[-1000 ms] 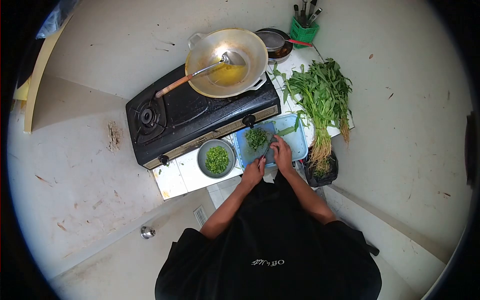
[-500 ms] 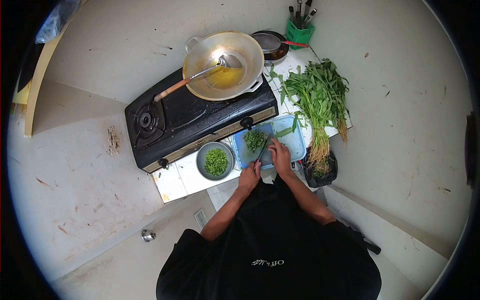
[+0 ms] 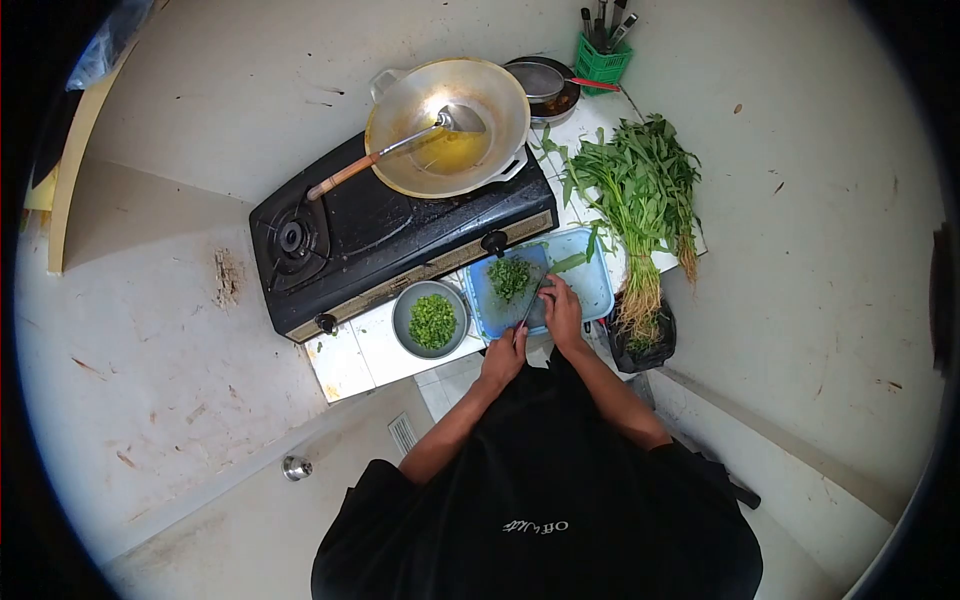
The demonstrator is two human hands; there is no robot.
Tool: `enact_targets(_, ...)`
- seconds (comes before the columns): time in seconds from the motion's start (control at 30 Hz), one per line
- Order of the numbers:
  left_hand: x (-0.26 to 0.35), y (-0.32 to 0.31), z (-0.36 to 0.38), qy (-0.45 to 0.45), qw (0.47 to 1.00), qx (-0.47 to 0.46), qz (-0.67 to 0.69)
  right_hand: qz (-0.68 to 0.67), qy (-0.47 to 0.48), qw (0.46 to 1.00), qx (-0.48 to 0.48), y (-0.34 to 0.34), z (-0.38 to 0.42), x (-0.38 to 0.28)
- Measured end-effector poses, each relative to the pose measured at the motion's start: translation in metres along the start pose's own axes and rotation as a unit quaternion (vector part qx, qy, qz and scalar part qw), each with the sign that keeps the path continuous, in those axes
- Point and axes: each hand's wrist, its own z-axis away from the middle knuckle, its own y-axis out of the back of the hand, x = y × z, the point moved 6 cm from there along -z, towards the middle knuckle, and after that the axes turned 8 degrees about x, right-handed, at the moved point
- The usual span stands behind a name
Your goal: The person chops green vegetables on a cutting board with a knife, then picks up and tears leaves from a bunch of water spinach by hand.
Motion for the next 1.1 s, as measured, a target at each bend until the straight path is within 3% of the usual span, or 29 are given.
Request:
enact_targets(0.07, 0.004, -0.004, -0.007, -0.045, 0.998, 0.045, -0.008, -0.005, -0.006, 1.000, -0.003, 0.000, 0.000, -0.001)
enact_targets(0.2, 0.008, -0.004, -0.007, -0.039, 0.998, 0.052, -0.015, 0.013, 0.022, 1.000, 0.007, 0.000, 0.000, -0.004)
enact_targets(0.47, -0.016, 0.008, 0.015, -0.021, 0.998, 0.021, -0.049, -0.002, 0.009, 1.000, 0.022, -0.001, 0.003, -0.001)
enact_targets(0.57, -0.005, 0.015, 0.005, 0.000, 0.998, 0.053, -0.038, 0.009, 0.015, 1.000, 0.016, -0.002, 0.002, 0.002)
enact_targets(0.83, 0.000, 0.012, 0.012, -0.023, 0.999, 0.019, -0.013, 0.080, 0.028, 0.996, -0.018, 0.000, 0.006, -0.002)
enact_targets(1.1, 0.002, 0.007, 0.007, -0.032, 0.999, 0.021, -0.018, 0.061, 0.025, 0.998, -0.005, 0.002, 0.005, -0.001)
